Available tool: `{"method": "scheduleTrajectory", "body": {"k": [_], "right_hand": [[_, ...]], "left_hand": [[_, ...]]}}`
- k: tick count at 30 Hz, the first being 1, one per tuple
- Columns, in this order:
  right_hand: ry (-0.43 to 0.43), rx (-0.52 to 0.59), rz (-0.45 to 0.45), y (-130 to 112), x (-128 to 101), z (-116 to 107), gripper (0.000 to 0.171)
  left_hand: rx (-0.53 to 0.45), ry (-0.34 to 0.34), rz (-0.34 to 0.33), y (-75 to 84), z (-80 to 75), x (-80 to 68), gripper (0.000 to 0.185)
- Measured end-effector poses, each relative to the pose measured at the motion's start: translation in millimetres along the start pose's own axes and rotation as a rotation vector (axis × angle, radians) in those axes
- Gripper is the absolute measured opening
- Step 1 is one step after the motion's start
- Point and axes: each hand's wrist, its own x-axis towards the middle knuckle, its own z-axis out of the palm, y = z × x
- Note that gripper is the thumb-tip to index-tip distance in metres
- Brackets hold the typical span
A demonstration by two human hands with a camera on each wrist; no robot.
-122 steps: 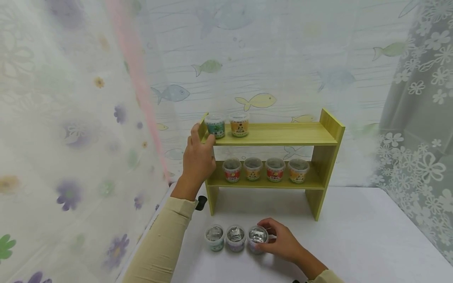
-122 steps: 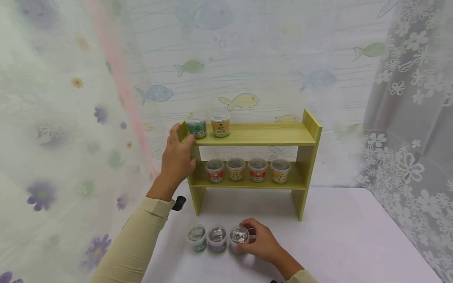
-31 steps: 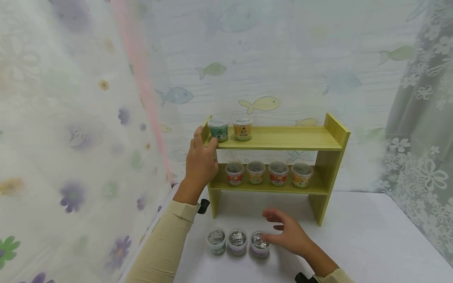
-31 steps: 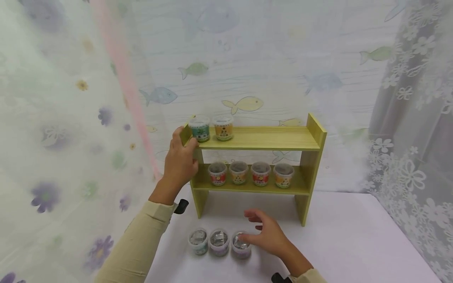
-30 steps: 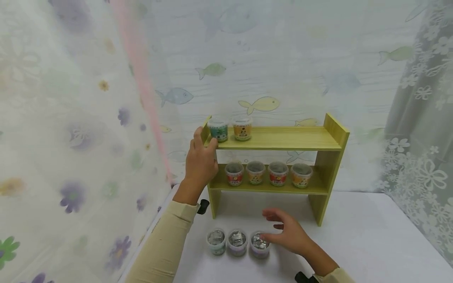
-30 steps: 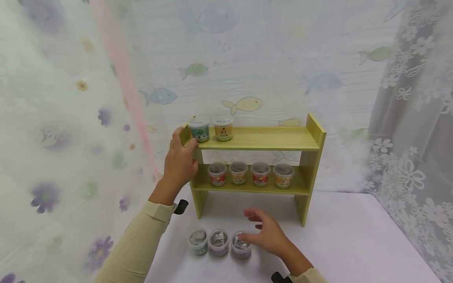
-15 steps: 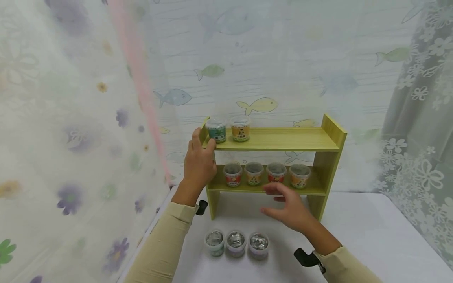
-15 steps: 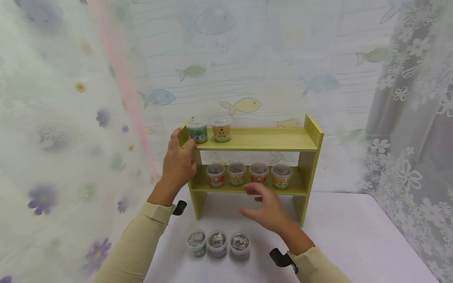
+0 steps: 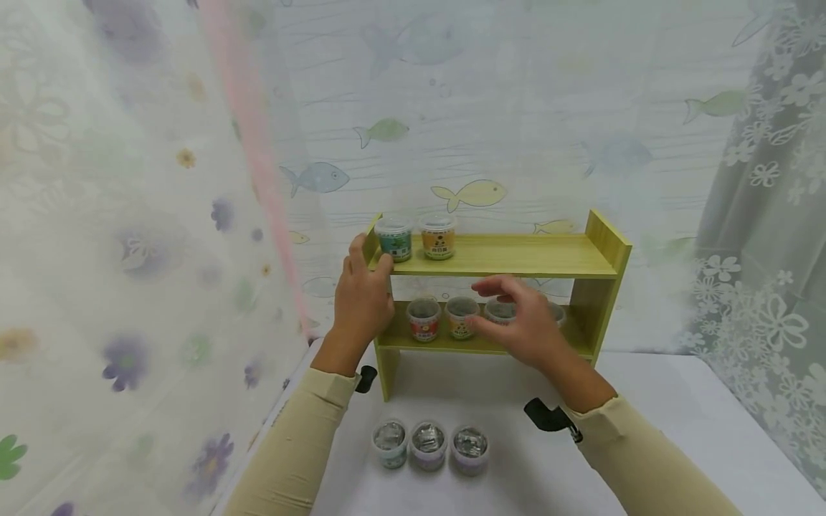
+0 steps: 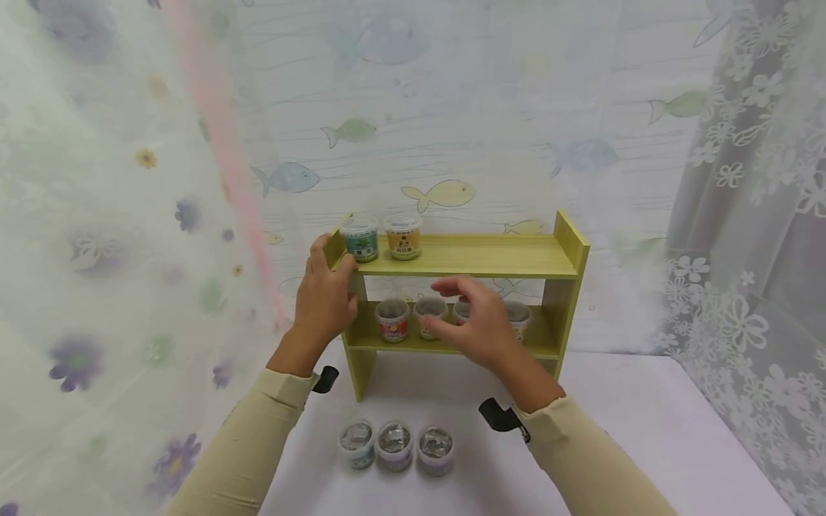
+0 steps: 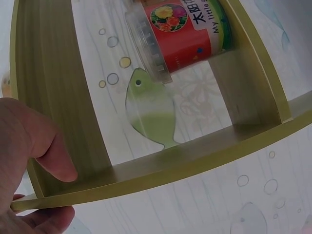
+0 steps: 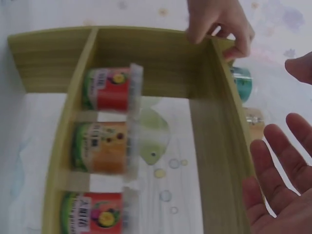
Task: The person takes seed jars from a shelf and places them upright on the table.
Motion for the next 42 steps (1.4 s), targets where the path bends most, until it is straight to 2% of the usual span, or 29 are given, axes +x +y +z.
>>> {"method": "scheduleTrajectory", "body": {"k": [6, 10, 16, 23, 31, 42], "right_hand": [[0.081, 0.025, -0.008, -8.0, 21.7, -6.0, 0.045], [0.079, 0.059, 0.018, -9.9, 29.9, -6.9, 0.044], [0.075, 0.025, 0.039, -8.4, 40.3, -10.1, 0.044], [-0.006, 0.041, 0.124, -8.1, 62.2, -14.7, 0.054], [-0.093, 0.141, 0.274, -3.1, 101.3, -13.1, 0.068], [-0.179, 0.139, 0.345, 1.6, 131.3, -8.4, 0.081]], "left_hand": [[-0.014, 0.003, 0.013, -1.7, -0.2, 2.1, 0.037], [-0.011, 0.022, 0.017, -2.8, 0.4, 1.0, 0.035], [-0.006, 0.028, 0.021, -1.1, 3.8, -4.3, 0.035], [0.010, 0.049, 0.046, -0.6, 6.3, -7.4, 0.030], [0.025, 0.034, 0.041, -3.1, -0.3, 3.2, 0.027], [-0.041, 0.042, 0.014, -1.1, 5.0, 3.4, 0.023]]}}
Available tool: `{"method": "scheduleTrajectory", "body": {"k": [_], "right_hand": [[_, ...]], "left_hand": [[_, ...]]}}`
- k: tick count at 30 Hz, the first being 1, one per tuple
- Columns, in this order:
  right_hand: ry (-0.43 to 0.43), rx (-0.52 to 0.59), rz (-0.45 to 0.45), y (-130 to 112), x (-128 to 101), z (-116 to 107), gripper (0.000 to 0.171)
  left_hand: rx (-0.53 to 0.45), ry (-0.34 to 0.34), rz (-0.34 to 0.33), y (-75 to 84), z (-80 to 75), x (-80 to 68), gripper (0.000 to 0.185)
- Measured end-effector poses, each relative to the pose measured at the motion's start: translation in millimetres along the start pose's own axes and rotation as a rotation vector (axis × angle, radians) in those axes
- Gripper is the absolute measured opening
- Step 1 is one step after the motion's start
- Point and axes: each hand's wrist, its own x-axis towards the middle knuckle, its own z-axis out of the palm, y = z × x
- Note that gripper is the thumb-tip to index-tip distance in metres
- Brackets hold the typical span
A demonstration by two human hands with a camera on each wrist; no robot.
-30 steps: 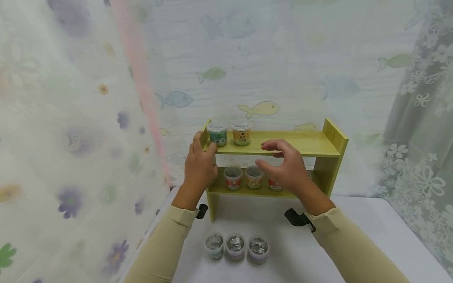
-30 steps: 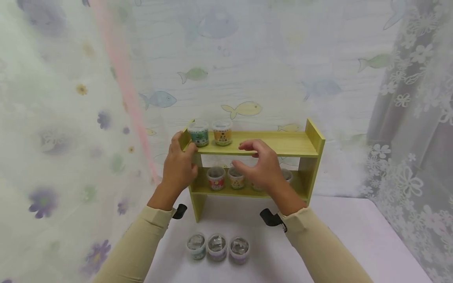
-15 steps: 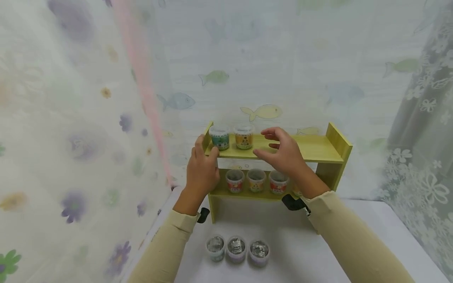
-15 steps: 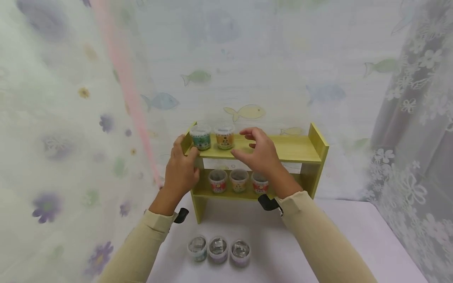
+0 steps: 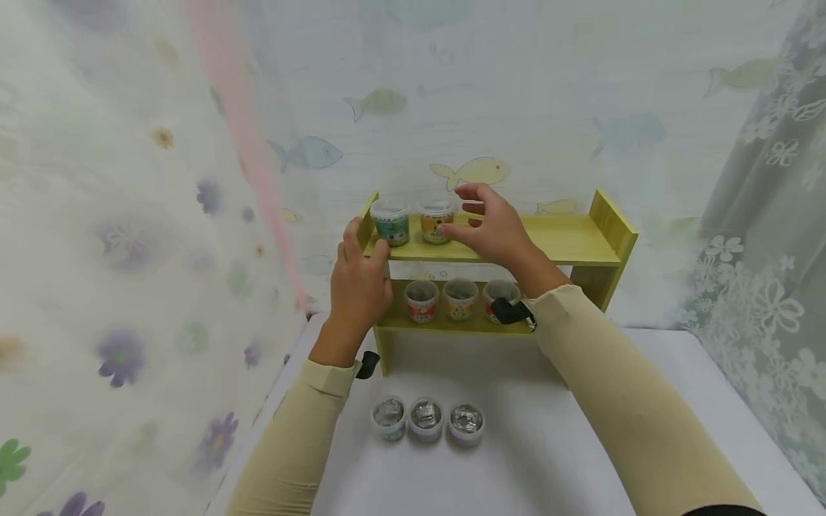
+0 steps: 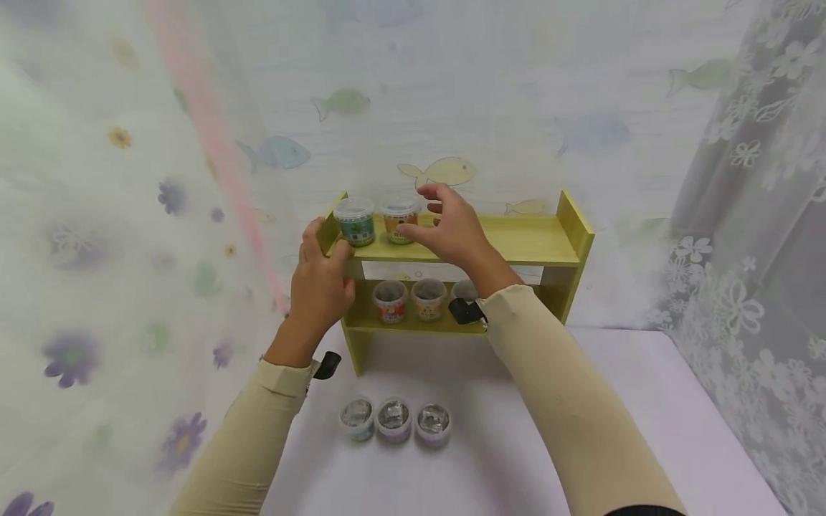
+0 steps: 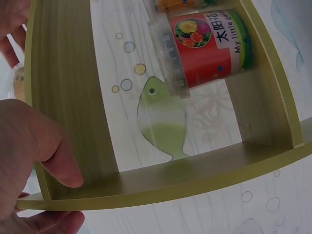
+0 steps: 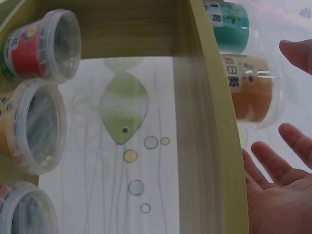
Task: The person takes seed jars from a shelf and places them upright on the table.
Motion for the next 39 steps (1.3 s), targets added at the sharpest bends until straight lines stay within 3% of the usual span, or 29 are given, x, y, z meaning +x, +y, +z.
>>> {"method": "scheduleTrajectory", "body": {"k": [15, 39], "right_hand": [[-0.079, -0.043, 0.068, 1.9, 13.1, 12.5, 0.095], [-0.015, -0.104, 0.058, -4.8, 11.1, 8.1, 0.079]], "left_hand": [[-0.031, -0.042, -0.022, 2.3, -11.7, -5.9, 0.024], [-0.043, -0.021, -0.031, 0.3, -9.9, -4.8, 0.028]]}}
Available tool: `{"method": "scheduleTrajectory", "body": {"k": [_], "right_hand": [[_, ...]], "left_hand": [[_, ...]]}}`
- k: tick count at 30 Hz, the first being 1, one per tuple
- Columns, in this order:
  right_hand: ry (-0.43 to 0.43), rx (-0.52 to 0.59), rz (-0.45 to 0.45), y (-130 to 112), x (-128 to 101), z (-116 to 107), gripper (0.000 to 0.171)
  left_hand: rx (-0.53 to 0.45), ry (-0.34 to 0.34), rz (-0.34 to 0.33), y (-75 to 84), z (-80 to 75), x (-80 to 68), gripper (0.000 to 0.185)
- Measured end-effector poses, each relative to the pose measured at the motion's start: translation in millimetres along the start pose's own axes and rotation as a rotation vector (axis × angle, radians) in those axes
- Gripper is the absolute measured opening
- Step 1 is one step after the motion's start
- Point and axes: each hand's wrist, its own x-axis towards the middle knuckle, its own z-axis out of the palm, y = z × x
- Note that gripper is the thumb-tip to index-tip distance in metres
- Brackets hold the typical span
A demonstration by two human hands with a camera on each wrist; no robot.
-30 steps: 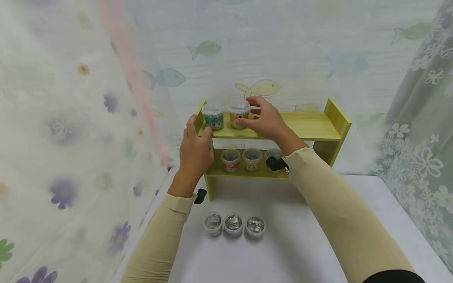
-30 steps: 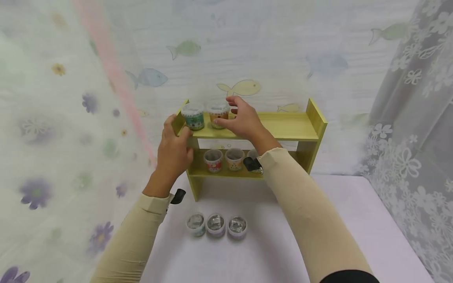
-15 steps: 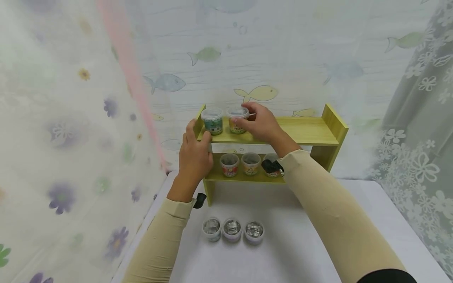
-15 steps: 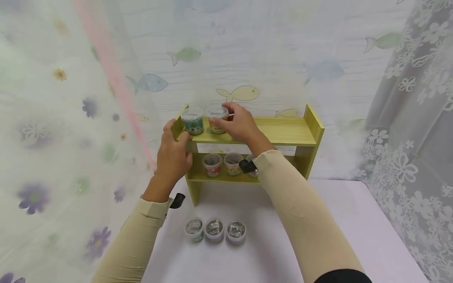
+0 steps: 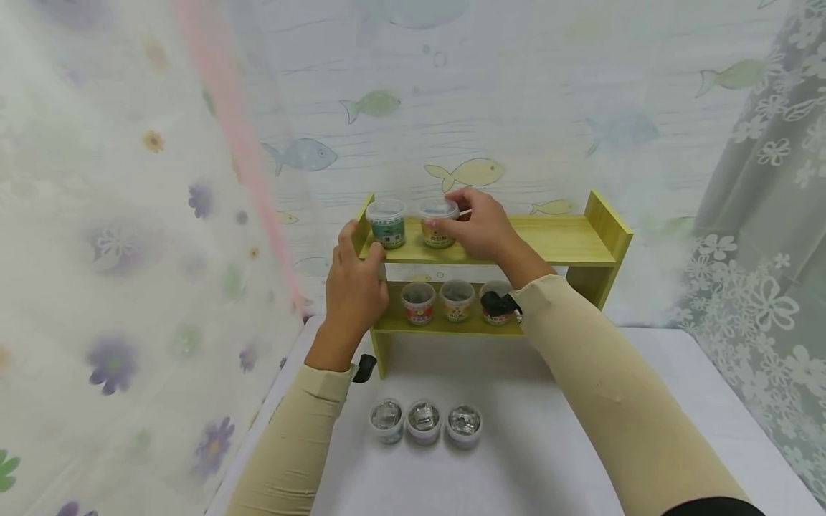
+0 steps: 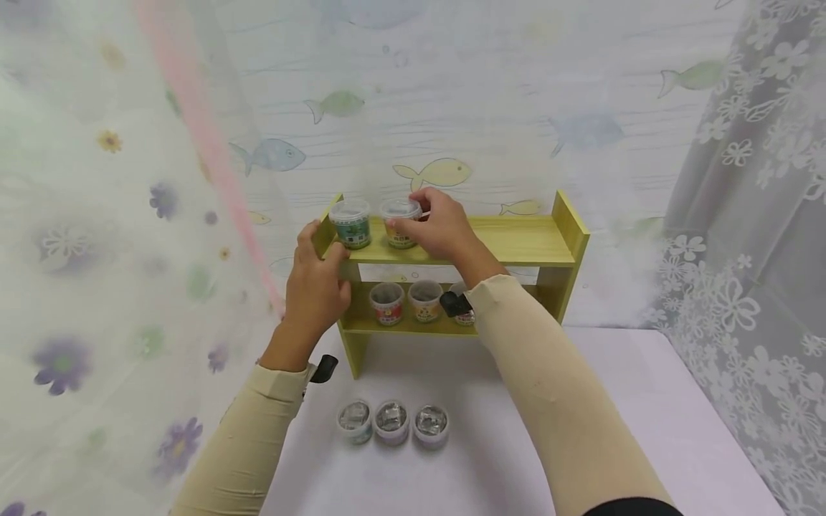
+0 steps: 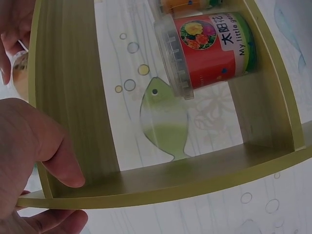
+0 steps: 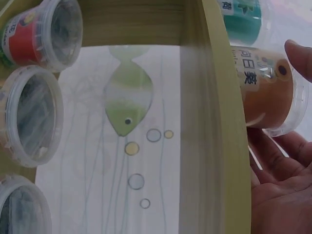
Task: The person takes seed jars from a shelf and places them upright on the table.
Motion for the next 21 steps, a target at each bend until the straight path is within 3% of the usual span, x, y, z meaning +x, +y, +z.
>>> {"method": "scheduleTrajectory", "body": {"k": [21], "right_hand": [[0.015, 0.024, -0.033, 7.4, -35.2, -17.7, 0.076]], "left_hand": [[-0.012, 0.003, -0.003, -1.0, 1.6, -1.4, 0.032]]}}
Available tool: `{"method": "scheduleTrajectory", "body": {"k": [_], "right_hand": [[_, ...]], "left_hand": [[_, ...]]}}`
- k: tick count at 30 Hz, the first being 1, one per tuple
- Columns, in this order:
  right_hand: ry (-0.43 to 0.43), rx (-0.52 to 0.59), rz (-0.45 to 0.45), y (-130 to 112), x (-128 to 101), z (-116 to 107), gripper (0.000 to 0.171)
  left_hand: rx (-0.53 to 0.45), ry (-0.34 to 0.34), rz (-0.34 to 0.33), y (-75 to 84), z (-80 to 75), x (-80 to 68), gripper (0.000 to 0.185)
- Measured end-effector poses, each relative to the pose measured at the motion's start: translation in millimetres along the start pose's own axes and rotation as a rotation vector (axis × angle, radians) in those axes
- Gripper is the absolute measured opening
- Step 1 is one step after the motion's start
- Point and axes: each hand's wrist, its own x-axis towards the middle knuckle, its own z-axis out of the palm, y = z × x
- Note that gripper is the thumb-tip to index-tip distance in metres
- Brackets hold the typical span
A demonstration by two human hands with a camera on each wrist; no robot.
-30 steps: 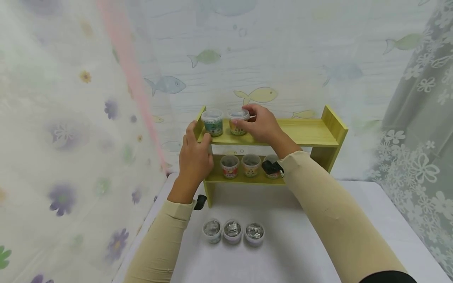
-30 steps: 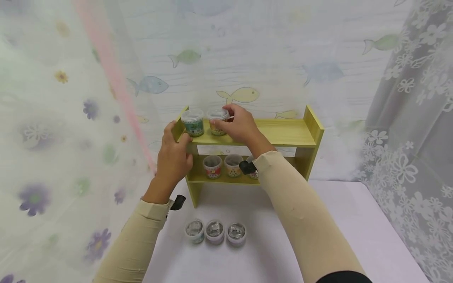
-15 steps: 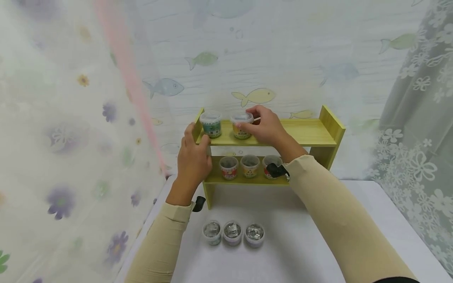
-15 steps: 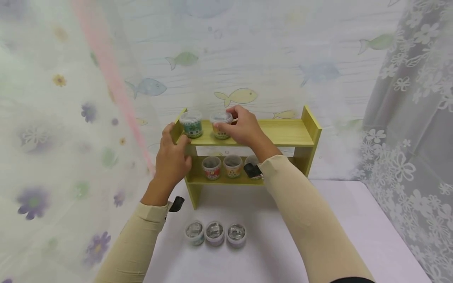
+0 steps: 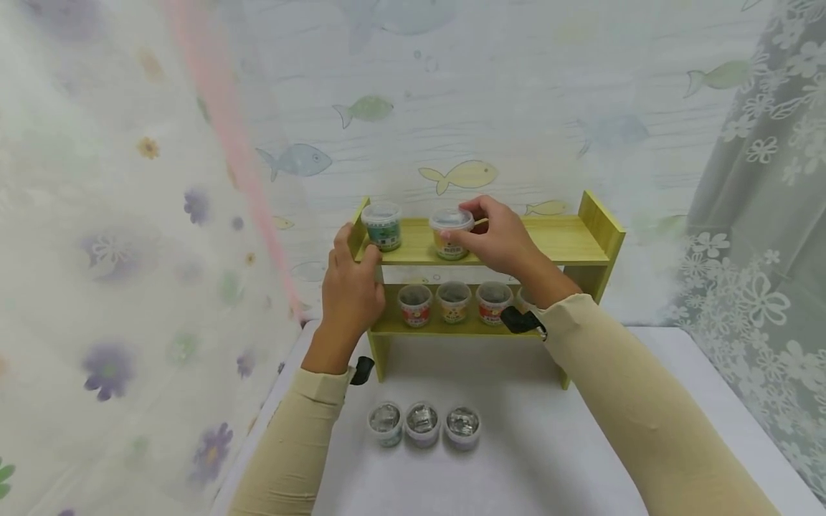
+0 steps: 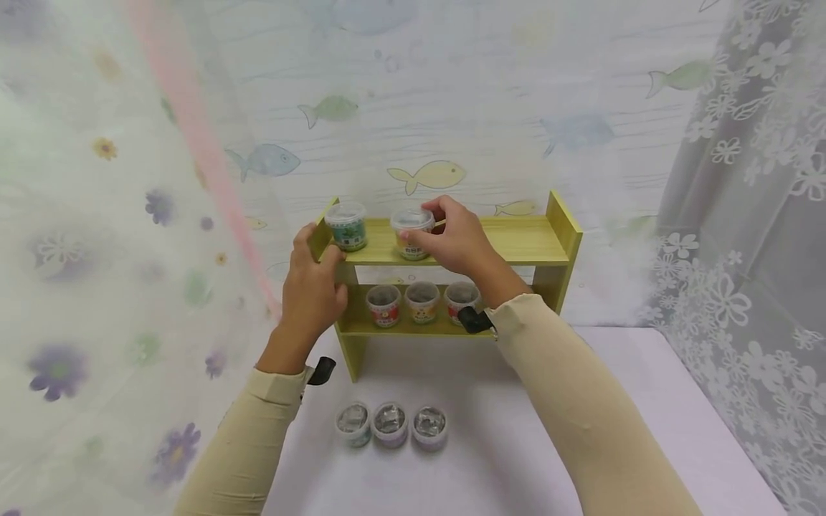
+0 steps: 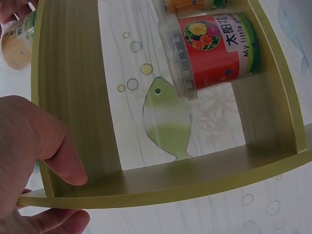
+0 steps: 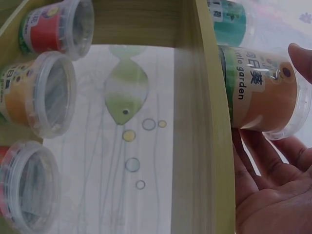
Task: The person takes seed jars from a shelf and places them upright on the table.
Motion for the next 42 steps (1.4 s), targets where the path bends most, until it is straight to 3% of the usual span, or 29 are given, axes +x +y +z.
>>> {"method": "scheduleTrajectory", "body": {"k": [13, 29, 42], "right_hand": [[0.015, -0.041, 0.035, -1.2, -10.4, -4.8, 0.075], [0.055, -0.085, 0.016, 0.9, -29.4, -17.5, 0.069], [0.134, -0.123, -0.076, 1.8, -53.2, -21.4, 0.060]], "left_hand": [[0.008, 0.001, -0.017, 0.4, -0.3, -0.9, 0.034], [0.001, -0.003, -0.020, 1.2, 3.1, -0.2, 0.032], [0.017, -0.003, -0.019, 0.4, 1.1, 1.8, 0.032]]}}
